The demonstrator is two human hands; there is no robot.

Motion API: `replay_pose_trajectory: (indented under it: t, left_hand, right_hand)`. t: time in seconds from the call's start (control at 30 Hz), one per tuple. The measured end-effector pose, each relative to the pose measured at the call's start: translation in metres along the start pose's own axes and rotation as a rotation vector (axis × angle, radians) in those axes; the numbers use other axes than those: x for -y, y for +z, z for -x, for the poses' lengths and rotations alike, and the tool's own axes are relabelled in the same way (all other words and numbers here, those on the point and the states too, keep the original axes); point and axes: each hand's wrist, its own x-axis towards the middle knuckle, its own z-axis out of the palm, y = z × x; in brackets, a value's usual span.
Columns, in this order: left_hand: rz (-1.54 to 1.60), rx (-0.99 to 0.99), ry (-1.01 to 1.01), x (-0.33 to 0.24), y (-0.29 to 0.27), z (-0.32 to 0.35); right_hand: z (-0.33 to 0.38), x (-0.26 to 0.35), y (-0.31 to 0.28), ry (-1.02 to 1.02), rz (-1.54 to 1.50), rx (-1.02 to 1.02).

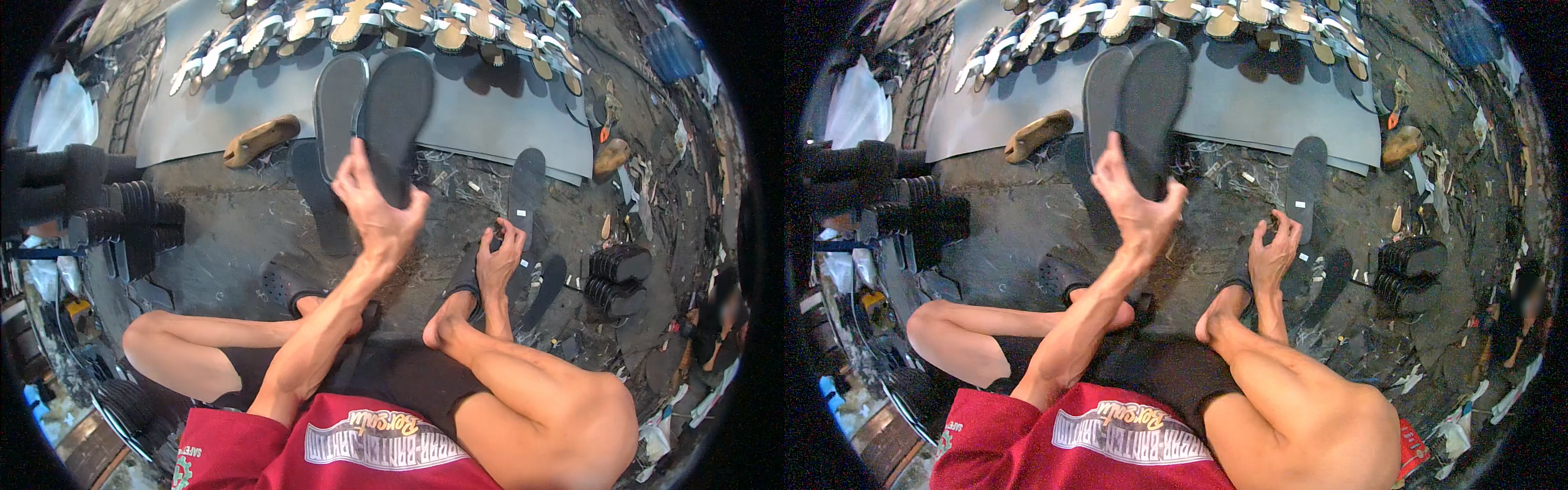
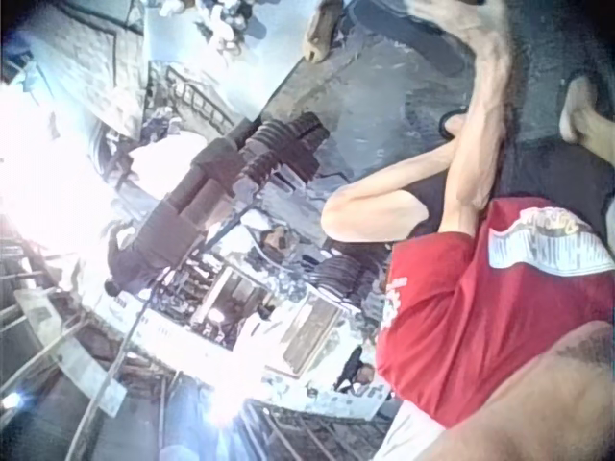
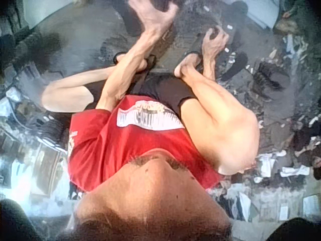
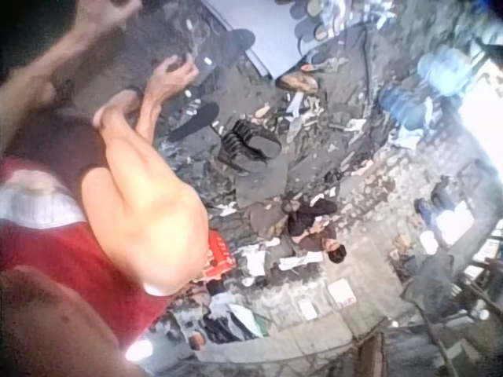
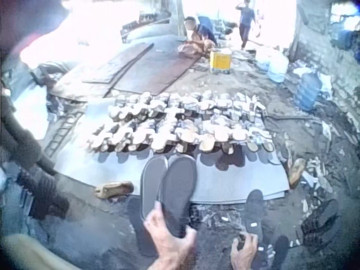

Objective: The person sits on the ground and repeatedly picks up black shoe insoles, aligns them, and stacks them into a pile. The person handles the insoles one by one, occasionally adjusting the stack.

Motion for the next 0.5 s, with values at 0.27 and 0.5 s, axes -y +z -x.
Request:
replay_pose_trajectory:
  t: [0.27, 0.5]
  left_hand:
    - [0.040, 0.095, -0.246, 0.087, -0.029, -0.070]
    - [0.928, 0.624, -1.007, 0.146, -0.021, -0.128]
  right_hand:
    - [-0.001, 0.001, 0.009, -0.029, 0.064, 0.018]
    - [-0.003, 0.001, 0.013, -0.016, 0.057, 0.006]
